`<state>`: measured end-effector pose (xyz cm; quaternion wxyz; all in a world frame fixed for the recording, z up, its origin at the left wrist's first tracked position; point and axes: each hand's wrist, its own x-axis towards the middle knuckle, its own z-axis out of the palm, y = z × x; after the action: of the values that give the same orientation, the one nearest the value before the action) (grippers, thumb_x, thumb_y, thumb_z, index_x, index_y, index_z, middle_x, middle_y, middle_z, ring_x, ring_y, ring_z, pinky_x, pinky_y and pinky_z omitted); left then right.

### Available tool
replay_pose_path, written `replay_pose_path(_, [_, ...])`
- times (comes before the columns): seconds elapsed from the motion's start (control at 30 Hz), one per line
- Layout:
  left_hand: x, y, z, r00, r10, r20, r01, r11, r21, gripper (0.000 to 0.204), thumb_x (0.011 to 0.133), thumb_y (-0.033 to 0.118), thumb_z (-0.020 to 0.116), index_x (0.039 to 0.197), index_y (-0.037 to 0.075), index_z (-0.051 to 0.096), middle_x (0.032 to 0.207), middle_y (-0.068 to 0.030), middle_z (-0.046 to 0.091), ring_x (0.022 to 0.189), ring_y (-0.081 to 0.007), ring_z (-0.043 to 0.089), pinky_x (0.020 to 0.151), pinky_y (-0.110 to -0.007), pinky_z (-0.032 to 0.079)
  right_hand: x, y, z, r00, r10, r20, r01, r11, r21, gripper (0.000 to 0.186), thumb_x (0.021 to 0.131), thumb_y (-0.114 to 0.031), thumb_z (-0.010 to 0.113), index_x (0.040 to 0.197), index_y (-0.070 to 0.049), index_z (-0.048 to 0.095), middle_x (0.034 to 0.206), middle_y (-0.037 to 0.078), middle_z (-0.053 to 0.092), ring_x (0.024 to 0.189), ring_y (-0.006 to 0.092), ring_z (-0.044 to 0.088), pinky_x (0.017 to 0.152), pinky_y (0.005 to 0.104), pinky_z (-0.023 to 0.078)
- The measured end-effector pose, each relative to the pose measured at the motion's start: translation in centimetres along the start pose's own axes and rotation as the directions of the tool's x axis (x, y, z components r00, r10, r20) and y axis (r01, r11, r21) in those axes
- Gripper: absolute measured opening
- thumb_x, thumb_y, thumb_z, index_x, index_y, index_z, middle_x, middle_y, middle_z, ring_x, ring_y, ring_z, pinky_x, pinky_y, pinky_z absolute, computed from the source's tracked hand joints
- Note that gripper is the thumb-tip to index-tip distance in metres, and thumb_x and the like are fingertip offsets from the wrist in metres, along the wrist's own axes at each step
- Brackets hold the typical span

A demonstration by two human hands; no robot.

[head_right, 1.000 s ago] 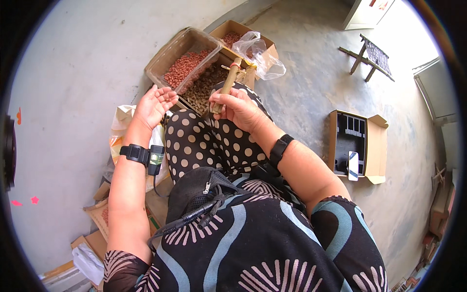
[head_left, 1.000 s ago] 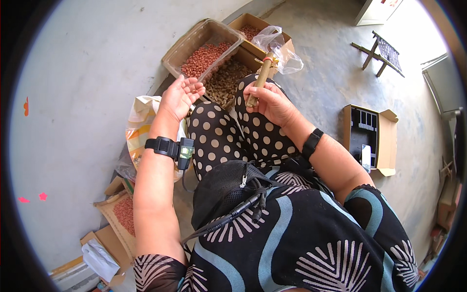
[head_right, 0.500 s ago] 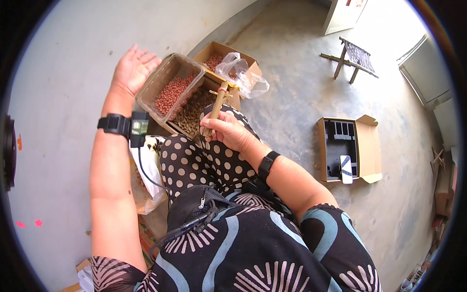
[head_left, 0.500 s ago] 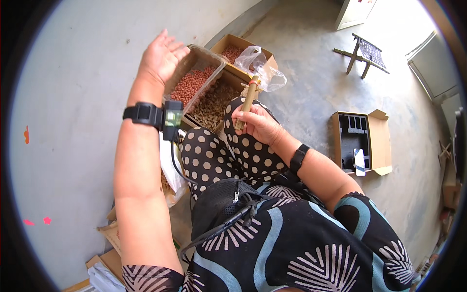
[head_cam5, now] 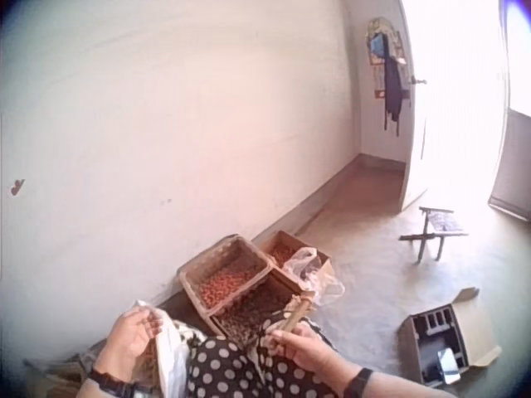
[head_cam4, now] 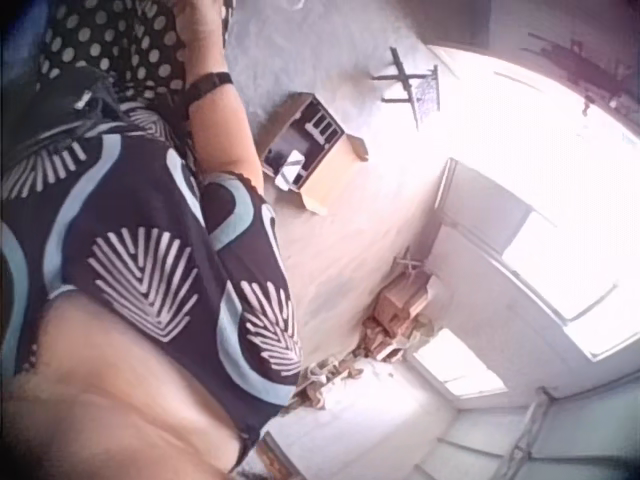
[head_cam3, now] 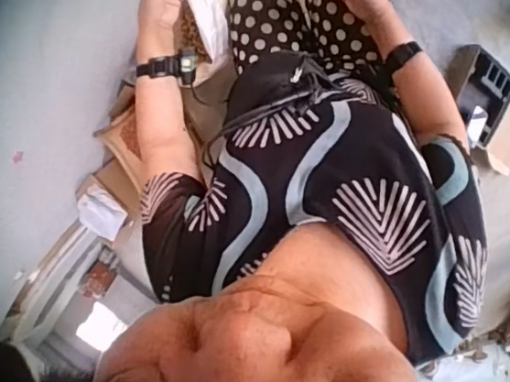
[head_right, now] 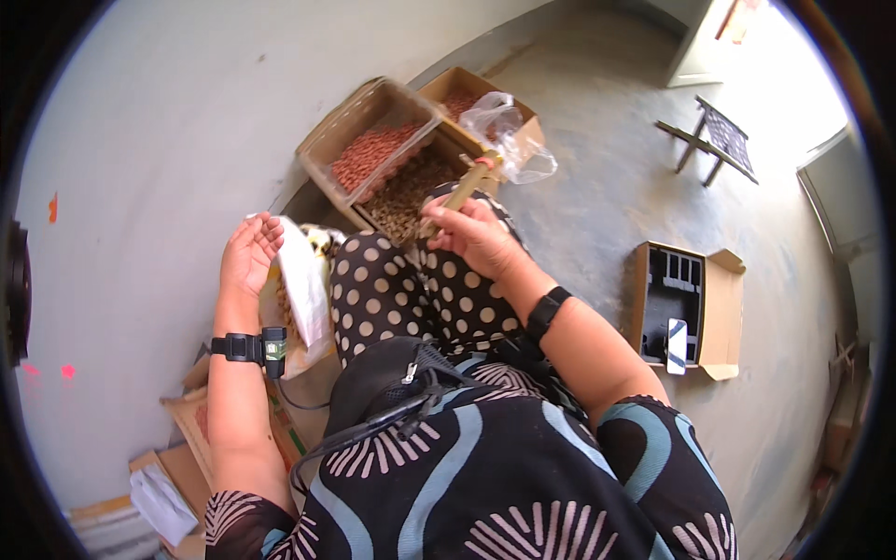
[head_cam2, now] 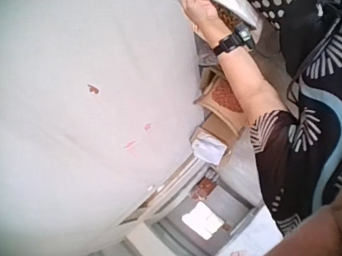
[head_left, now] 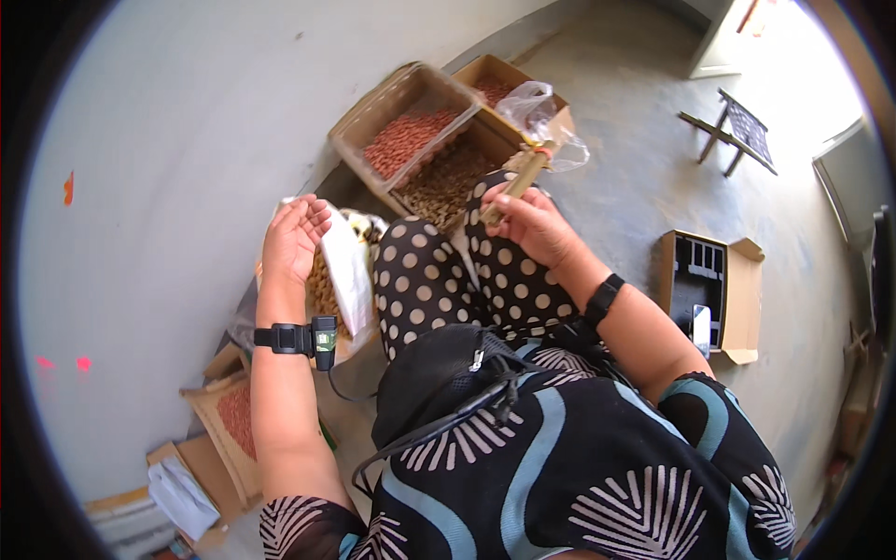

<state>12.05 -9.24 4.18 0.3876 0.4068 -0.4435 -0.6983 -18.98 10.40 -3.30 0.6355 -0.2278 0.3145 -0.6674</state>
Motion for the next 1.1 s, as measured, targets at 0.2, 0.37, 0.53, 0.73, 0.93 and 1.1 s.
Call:
replay_pose_path(0.2, [-4.7, -5.3, -11.8, 0.962, -0.035, -0.270, 0.026, 0.999, -0.034, 0.017, 0.089, 0.010, 0.056, 0.103, 0.000, 0.058, 0.090, -0.0121, 0.064, 0.080, -0.0220, 0.064, 0.071, -0.034, 0.054, -0.3, -0.1, 0.6, 1.000, 0.004, 0.019, -0.004, 0.999, -0.042, 0.024, 0.094, -0.020, 0.058, 0.108, -0.001, 0.056, 0.094, 0.009, 0.065, 0.072, 0.0142, 0.064, 0.067, 0.0274, 0.055])
replay_pose_path(0.37, [-7.2, -11.4, -15.7, 0.874, -0.177, -0.453, 0.187, 0.982, -0.023, 0.021, 0.086, 0.008, 0.056, 0.105, 0.000, 0.057, 0.087, -0.0120, 0.063, 0.078, -0.0235, 0.062, 0.071, -0.035, 0.053, -1.5, -1.2, 3.7, 0.995, 0.050, 0.081, -0.044, 0.996, -0.082, 0.026, 0.096, -0.019, 0.054, 0.114, 0.000, 0.052, 0.105, 0.019, 0.064, 0.086, 0.0220, 0.068, 0.072, 0.0320, 0.058])
replay_pose_path(0.53, [-7.9, -16.1, -16.6, 0.832, -0.222, -0.508, 0.308, 0.947, 0.091, 0.019, 0.085, 0.001, 0.050, 0.103, -0.001, 0.057, 0.086, -0.0097, 0.058, 0.073, -0.0219, 0.058, 0.061, -0.035, 0.050, -3.2, -1.1, 6.3, 0.996, 0.049, 0.071, -0.032, 0.975, -0.222, 0.025, 0.096, -0.016, 0.054, 0.115, 0.000, 0.051, 0.109, 0.021, 0.062, 0.092, 0.0265, 0.067, 0.078, 0.0336, 0.057])
replay_pose_path(0.73, [-6.2, -17.5, -18.0, 0.813, -0.193, -0.549, 0.444, 0.815, 0.372, 0.023, 0.085, 0.002, 0.048, 0.106, 0.000, 0.059, 0.085, -0.0103, 0.059, 0.067, -0.0213, 0.056, 0.055, -0.035, 0.048, -2.8, -0.3, 6.2, 0.995, 0.053, 0.085, -0.018, 0.928, -0.372, 0.025, 0.092, -0.010, 0.060, 0.114, 0.000, 0.054, 0.111, 0.017, 0.062, 0.096, 0.0228, 0.065, 0.082, 0.0323, 0.056])
replay_pose_path(0.93, [-5.1, -18.7, -17.8, 0.832, -0.169, -0.528, 0.530, 0.524, 0.667, 0.026, 0.086, 0.011, 0.056, 0.110, 0.003, 0.058, 0.095, -0.0136, 0.064, 0.082, -0.0255, 0.062, 0.060, -0.037, 0.052, -1.4, 0.7, 7.5, 0.992, 0.089, 0.086, -0.051, 0.925, -0.377, 0.031, 0.091, -0.012, 0.062, 0.117, 0.002, 0.053, 0.112, 0.018, 0.062, 0.096, 0.0228, 0.065, 0.081, 0.0328, 0.055])
replay_pose_path(1.1, [-4.7, -17.9, -16.4, 0.836, -0.125, -0.535, 0.517, 0.505, 0.691, 0.030, 0.084, 0.014, 0.061, 0.112, 0.004, 0.057, 0.101, -0.0144, 0.064, 0.084, -0.0250, 0.063, 0.061, -0.037, 0.053, 0.3, 1.3, 7.6, 0.985, 0.127, 0.119, -0.066, 0.906, -0.418, 0.034, 0.090, -0.015, 0.063, 0.118, 0.002, 0.053, 0.113, 0.018, 0.062, 0.096, 0.0229, 0.065, 0.082, 0.0335, 0.055])
